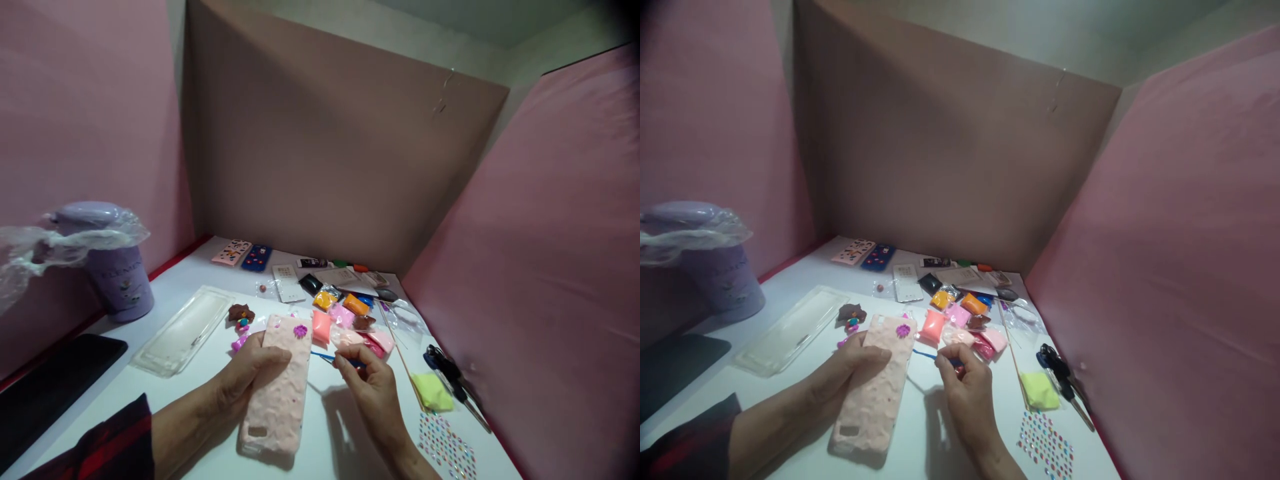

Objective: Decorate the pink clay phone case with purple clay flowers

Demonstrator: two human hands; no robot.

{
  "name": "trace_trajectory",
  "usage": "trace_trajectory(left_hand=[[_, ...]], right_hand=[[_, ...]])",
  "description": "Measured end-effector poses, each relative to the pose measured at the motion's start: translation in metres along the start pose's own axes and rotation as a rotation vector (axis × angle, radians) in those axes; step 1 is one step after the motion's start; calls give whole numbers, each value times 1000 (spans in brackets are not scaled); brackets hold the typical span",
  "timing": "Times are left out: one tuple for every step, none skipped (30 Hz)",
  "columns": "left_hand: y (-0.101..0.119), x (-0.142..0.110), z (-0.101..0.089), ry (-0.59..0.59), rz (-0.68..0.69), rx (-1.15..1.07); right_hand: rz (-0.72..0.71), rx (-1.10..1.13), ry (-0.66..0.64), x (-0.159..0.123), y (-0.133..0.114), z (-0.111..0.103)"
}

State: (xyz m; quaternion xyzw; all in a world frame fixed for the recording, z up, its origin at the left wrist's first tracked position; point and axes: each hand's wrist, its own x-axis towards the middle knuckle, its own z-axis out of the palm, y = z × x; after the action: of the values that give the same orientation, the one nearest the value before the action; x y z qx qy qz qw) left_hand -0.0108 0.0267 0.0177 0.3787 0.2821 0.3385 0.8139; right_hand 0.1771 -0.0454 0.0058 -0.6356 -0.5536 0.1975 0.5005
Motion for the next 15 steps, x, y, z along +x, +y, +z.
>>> trace_trajectory(left_hand=[[0, 0, 0, 4, -3, -7], [0, -1, 1, 6, -11, -9], [0, -2, 2, 10, -19, -9], [0, -2, 4, 16, -25, -2], [0, -3, 5, 21, -26, 3], [0, -3, 6, 22, -25, 6], [0, -3, 7, 15, -23, 3], [0, -3, 8, 4, -22, -5], [0, -2, 8, -9, -24, -11], [-1, -2, 9, -20, -27, -14], [-1, -1, 9, -28, -30, -11], [-2, -1, 8, -38, -32, -4], [-2, -1, 8, -49, -31, 4], [-3, -1, 8, -59, -30, 14], [-4, -1, 7, -70, -27, 22]], right_hand=[[-20, -22, 1, 0, 0, 1], [-43, -46, -1, 0, 0, 1], [-70, -72, -3, 0, 0, 2], [-100, -99, -3, 0, 0, 2], [-133, -124, -3, 0, -1, 2], [-168, -146, -2, 0, -2, 2], [-204, -165, -1, 0, -4, 3], [-239, -178, -2, 0, -5, 3], [-271, -186, -4, 0, -7, 3], [-301, -189, -9, 0, -8, 3], [-325, -189, -16, 0, -10, 3], [-345, -187, -24, -1, -11, 3], [-363, -184, -34, -1, -12, 3], [-378, -180, -47, -2, -14, 3], [-393, -175, -62, -3, -15, 3]])
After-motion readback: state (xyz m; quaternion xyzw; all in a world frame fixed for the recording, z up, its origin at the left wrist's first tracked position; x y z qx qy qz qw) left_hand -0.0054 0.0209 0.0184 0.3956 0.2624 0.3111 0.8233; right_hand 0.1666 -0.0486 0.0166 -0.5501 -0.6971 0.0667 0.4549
